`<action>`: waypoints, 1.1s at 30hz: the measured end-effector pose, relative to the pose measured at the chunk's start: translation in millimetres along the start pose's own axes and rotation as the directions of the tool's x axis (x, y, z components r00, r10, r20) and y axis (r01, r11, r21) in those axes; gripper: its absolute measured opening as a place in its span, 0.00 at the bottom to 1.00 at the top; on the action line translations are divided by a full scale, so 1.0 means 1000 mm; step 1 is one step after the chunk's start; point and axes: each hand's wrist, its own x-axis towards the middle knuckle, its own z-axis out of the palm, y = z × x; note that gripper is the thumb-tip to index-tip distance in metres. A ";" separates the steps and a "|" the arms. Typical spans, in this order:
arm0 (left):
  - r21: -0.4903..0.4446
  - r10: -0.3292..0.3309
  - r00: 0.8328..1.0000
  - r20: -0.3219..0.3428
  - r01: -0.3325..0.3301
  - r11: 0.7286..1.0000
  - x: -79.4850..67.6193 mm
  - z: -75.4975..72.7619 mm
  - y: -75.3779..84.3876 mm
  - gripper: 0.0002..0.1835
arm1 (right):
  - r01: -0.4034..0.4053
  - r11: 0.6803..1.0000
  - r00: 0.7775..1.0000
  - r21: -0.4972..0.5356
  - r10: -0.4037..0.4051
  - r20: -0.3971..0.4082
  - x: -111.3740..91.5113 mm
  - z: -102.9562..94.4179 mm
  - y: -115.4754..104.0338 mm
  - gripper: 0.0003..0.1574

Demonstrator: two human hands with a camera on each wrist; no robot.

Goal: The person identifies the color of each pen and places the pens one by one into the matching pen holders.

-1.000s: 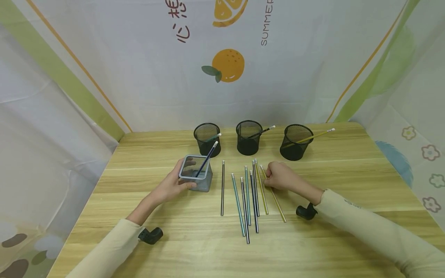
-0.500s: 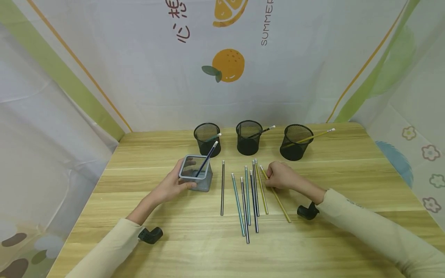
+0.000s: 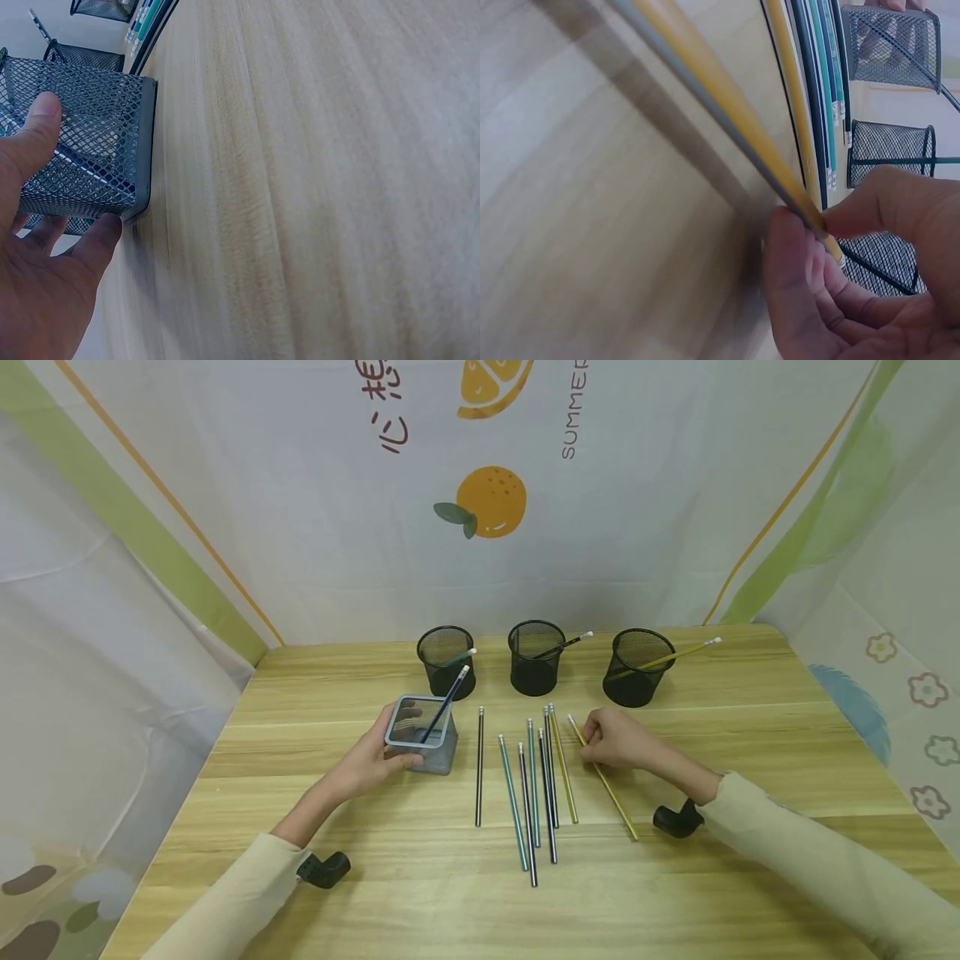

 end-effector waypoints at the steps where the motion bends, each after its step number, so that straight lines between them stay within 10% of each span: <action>1: -0.001 -0.003 1.000 -0.001 0.003 1.000 0.000 0.000 0.000 0.46 | 0.002 1.000 1.000 0.008 -0.002 0.003 -0.001 -0.001 0.001 0.06; 33: 0.015 0.010 1.000 0.002 -0.010 1.000 -0.001 -0.001 -0.001 0.46 | 0.169 0.983 0.980 0.066 -0.160 -0.120 -0.019 -0.026 0.002 0.07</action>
